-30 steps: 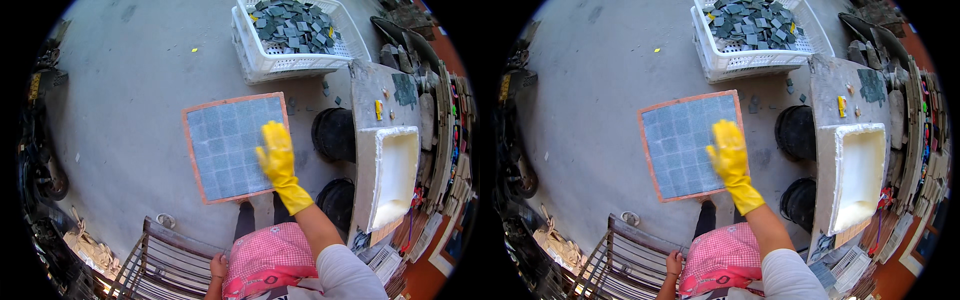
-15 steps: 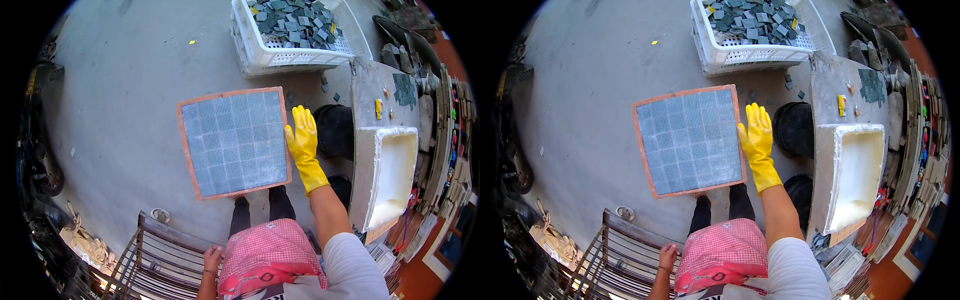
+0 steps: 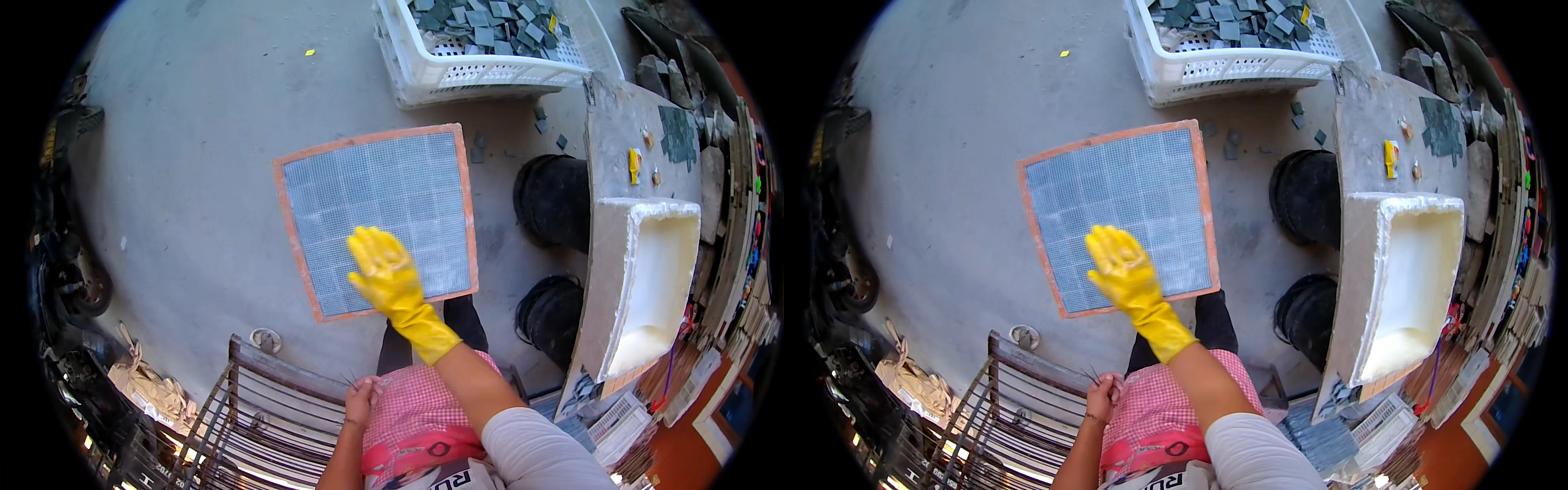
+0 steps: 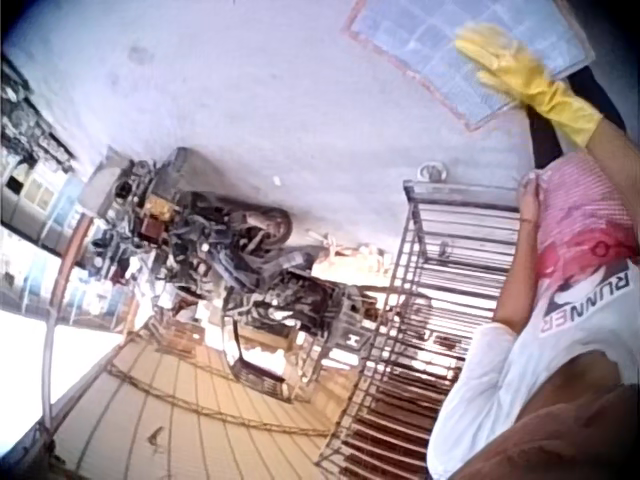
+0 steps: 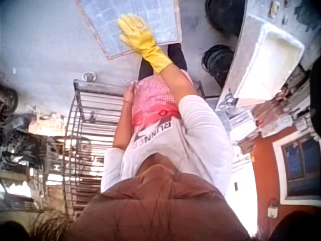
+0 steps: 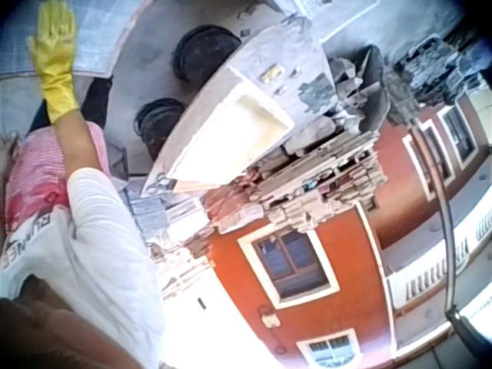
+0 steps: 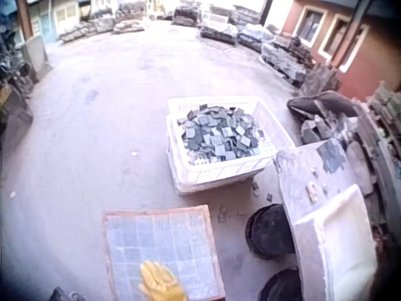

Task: The person applies a white adhesive to a square tile frame using a small tool, then places a mesh sheet over the tiles and presses it down. They repeat this process for multiple tile frames and stack the finished frames on a nearby rack.

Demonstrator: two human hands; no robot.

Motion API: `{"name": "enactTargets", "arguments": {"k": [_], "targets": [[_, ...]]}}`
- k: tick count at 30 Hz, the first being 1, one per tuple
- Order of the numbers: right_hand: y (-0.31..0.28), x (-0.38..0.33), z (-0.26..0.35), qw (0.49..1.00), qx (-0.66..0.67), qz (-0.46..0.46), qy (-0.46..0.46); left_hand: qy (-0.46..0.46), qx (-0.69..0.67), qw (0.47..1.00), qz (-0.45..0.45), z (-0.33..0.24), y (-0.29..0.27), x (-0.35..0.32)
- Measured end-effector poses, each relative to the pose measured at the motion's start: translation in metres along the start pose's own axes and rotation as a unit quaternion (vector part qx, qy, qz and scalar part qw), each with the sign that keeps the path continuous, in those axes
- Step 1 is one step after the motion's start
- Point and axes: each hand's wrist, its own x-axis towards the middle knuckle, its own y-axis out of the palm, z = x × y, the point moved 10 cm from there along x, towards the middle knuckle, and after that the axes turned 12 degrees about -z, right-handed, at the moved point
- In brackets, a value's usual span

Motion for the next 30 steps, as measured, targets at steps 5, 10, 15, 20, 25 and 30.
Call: {"name": "enactTargets", "arguments": {"k": [5,10,15,20,25,30], "targets": [[-0.096,-0.005,-0.069,0.986,-0.161,-0.038,0.023,-0.001,-0.059,0.998,0.017,-0.004,-0.002,0.018],[-0.174,-0.026,-0.111,0.955,-0.275,-0.062,0.089,0.002,-0.226,0.974,0.007,-0.041,0.066,0.037],[-0.203,-0.045,-0.093,0.97,-0.213,-0.037,0.109,-0.012,-0.351,0.933,-0.083,-0.055,0.113,0.052],[-0.213,-0.074,-0.111,0.96,-0.14,-0.043,0.24,-0.034,-0.343,0.927,-0.146,-0.049,0.114,0.058],[-0.215,-0.071,-0.117,0.947,-0.086,-0.042,0.306,-0.104,-0.371,0.901,-0.199,-0.047,0.124,0.054],[-0.225,-0.055,-0.131,0.946,-0.082,-0.049,0.311,-0.124,-0.411,0.87,-0.243,-0.037,0.126,0.063]]}}
